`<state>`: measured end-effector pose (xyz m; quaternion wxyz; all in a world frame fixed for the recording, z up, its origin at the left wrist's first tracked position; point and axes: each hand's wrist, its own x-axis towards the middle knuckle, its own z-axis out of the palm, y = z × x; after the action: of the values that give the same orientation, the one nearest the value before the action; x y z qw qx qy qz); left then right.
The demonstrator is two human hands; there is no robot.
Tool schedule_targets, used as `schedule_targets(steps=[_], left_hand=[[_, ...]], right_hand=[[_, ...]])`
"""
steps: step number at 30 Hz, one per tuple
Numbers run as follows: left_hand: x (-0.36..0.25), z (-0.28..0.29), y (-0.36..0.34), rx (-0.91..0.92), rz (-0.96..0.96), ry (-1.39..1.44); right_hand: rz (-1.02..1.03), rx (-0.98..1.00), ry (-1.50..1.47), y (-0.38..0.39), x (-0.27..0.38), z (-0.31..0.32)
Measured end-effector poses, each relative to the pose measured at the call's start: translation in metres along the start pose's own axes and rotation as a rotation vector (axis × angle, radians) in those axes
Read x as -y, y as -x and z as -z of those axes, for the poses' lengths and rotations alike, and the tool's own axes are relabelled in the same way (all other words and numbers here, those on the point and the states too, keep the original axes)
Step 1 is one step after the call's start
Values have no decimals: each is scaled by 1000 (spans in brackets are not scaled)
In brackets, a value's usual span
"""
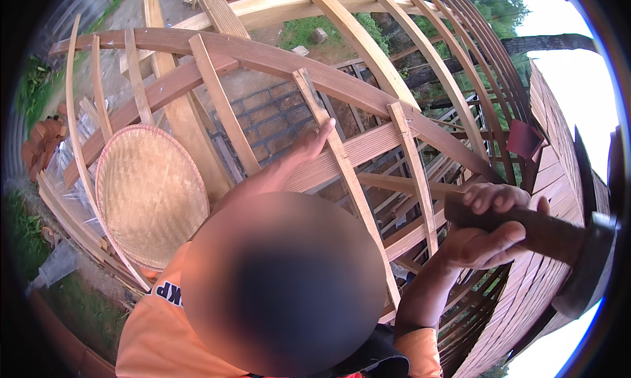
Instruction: The person nails wooden rafters into the roof frame using a hammer.
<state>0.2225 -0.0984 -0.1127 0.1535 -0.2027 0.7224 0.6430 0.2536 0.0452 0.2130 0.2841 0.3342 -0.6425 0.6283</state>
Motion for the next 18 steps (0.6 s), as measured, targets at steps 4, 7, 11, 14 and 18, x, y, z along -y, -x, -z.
schedule_targets(steps=[4,7,11,14,18], left_hand=[[-9,-4,-5,91,-43,23],[7,-4,-15,71,-52,17],[5,-9,-2,19,-58,26],[1,1,-6,49,-33,29],[9,-1,-9,23,13,-21]], right_hand=[[-186,74,34,70,-28,18],[-732,1008,830,130,-70,64],[-920,786,698,70,-28,39],[-412,299,319,11,2,19],[0,-37,-178,-3,4,-1]])
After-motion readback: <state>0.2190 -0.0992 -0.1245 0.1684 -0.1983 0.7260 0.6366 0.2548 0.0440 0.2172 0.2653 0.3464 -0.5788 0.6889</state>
